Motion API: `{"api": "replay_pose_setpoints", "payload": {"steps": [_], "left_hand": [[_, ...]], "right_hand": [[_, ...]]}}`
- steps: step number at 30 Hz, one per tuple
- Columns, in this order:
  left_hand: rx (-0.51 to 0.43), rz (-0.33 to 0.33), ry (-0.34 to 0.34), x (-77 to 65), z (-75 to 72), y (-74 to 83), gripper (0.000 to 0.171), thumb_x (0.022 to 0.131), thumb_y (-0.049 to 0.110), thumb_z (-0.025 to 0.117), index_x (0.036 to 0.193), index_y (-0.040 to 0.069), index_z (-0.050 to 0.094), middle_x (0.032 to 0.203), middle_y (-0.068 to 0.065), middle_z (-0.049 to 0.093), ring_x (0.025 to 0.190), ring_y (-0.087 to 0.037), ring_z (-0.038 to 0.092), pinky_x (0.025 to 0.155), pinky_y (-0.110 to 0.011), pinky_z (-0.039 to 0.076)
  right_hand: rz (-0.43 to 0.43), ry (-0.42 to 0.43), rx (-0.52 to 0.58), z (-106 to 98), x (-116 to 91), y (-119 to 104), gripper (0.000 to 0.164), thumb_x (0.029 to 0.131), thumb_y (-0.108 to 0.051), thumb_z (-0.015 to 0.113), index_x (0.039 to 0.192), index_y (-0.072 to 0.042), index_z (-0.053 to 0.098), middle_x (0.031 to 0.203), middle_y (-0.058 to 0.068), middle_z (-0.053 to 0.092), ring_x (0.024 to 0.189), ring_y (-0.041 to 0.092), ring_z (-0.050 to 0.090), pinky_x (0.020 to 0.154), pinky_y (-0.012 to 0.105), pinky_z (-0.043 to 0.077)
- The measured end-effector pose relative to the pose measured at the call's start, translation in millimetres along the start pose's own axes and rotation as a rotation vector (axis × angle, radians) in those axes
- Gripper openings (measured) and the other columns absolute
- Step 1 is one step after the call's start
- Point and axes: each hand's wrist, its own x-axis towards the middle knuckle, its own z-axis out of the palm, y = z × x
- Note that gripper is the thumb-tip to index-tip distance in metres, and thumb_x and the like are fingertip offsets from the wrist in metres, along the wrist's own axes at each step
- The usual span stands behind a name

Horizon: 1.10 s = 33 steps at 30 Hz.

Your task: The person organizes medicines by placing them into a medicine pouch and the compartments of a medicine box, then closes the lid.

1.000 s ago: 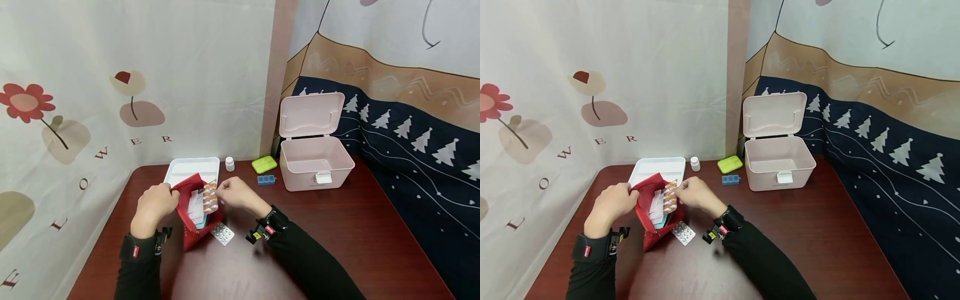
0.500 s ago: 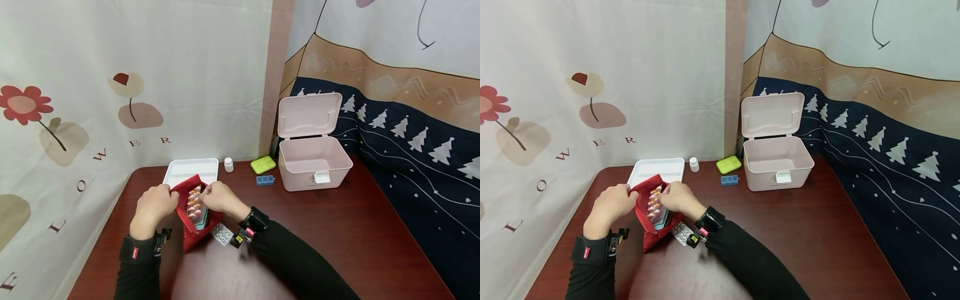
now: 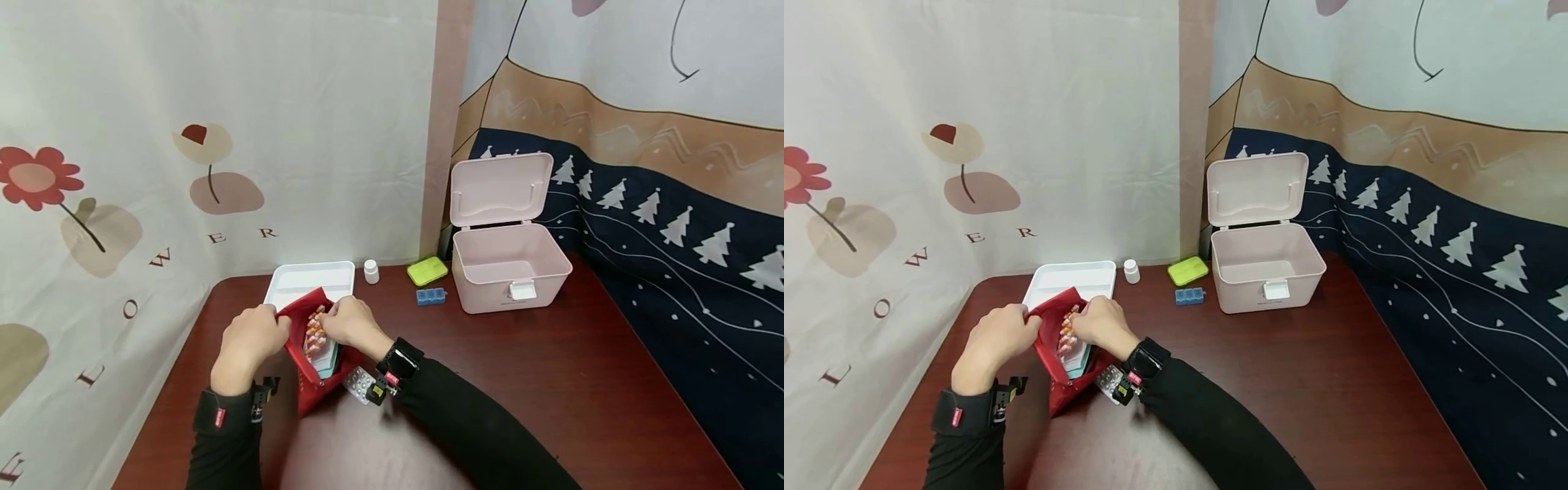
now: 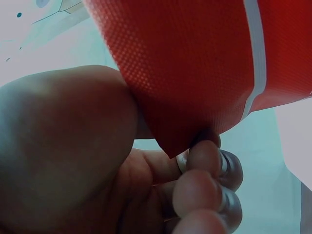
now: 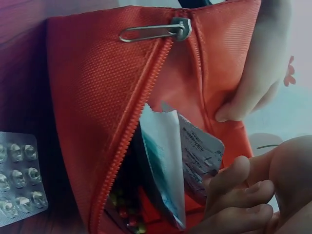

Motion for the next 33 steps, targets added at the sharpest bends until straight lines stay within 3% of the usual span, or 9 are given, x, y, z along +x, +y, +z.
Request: {"api": "replay_pose_setpoints", "payload": {"steps": [6, 10, 13, 16, 18, 20, 25, 33], "left_hand": [[-0.001, -0.006, -0.007, -0.7, -0.3, 0.2, 0.043, 0.106, 0.03, 0.057, 0.121, -0.009, 0.067, 0.093, -0.018, 0.072, 0.075, -0.028, 0.063, 0.061, -0.038, 0.05], [0.003, -0.01, -0.006, -1.4, -0.9, 1.1, 0.043, 0.106, 0.03, 0.058, 0.122, -0.009, 0.067, 0.094, -0.019, 0.072, 0.076, -0.028, 0.063, 0.062, -0.038, 0.05], [0.002, -0.008, -0.005, -1.5, -1.2, 1.6, 0.043, 0.106, 0.03, 0.057, 0.121, -0.009, 0.067, 0.094, -0.019, 0.072, 0.076, -0.028, 0.063, 0.062, -0.038, 0.05], [-0.002, -0.012, -0.007, -1.6, -1.3, 1.6, 0.043, 0.106, 0.03, 0.057, 0.121, -0.009, 0.067, 0.095, -0.019, 0.072, 0.076, -0.028, 0.063, 0.062, -0.038, 0.049], [-0.003, -0.017, -0.007, -1.7, -1.5, 1.5, 0.043, 0.106, 0.03, 0.057, 0.122, -0.009, 0.067, 0.095, -0.019, 0.072, 0.076, -0.028, 0.063, 0.062, -0.038, 0.049], [-0.001, -0.022, -0.008, -2.1, -1.5, 1.2, 0.044, 0.106, 0.03, 0.057, 0.123, -0.009, 0.066, 0.096, -0.02, 0.072, 0.077, -0.028, 0.063, 0.063, -0.038, 0.05], [-0.002, -0.025, -0.007, -2.9, -0.1, -0.2, 0.044, 0.106, 0.03, 0.059, 0.123, -0.01, 0.066, 0.097, -0.021, 0.073, 0.077, -0.029, 0.063, 0.063, -0.038, 0.052], [0.004, -0.022, 0.004, -2.8, -0.2, 1.4, 0.045, 0.106, 0.03, 0.058, 0.123, -0.01, 0.065, 0.096, -0.021, 0.072, 0.078, -0.029, 0.064, 0.064, -0.039, 0.051]], "right_hand": [[-0.008, 0.006, -0.023, 7, -1, 1, 0.058, 0.102, -0.03, 0.07, 0.051, -0.022, 0.043, 0.048, -0.009, 0.034, 0.054, 0.014, 0.048, 0.049, 0.028, 0.033], [-0.023, -0.037, -0.06, 10, -1, 1, 0.058, 0.103, -0.029, 0.07, 0.052, -0.021, 0.045, 0.049, -0.009, 0.034, 0.053, 0.012, 0.046, 0.05, 0.027, 0.035], [-0.047, -0.05, -0.096, 12, -2, 0, 0.047, 0.103, -0.028, 0.072, 0.058, -0.019, 0.063, 0.057, -0.008, 0.051, 0.062, 0.013, 0.054, 0.056, 0.027, 0.041], [-0.073, -0.037, -0.137, 11, -3, 0, 0.027, 0.102, -0.03, 0.074, 0.08, -0.019, 0.085, 0.082, -0.006, 0.075, 0.082, 0.013, 0.066, 0.07, 0.027, 0.05], [-0.077, -0.028, -0.148, 10, -3, 1, 0.018, 0.101, -0.031, 0.076, 0.096, -0.021, 0.09, 0.101, -0.006, 0.083, 0.092, 0.014, 0.069, 0.079, 0.028, 0.054], [-0.077, -0.033, -0.15, 7, -4, 3, 0.018, 0.101, -0.032, 0.076, 0.103, -0.021, 0.091, 0.108, -0.004, 0.085, 0.097, 0.015, 0.071, 0.083, 0.03, 0.056], [-0.103, -0.046, -0.115, -10, -6, 8, 0.017, 0.101, -0.032, 0.077, 0.099, -0.023, 0.091, 0.103, -0.005, 0.083, 0.093, 0.013, 0.068, 0.081, 0.028, 0.054], [-0.177, 0.003, -0.043, -56, -15, 25, 0.03, 0.102, -0.034, 0.072, 0.076, -0.022, 0.08, 0.073, -0.008, 0.067, 0.071, 0.012, 0.058, 0.066, 0.029, 0.044]]}}
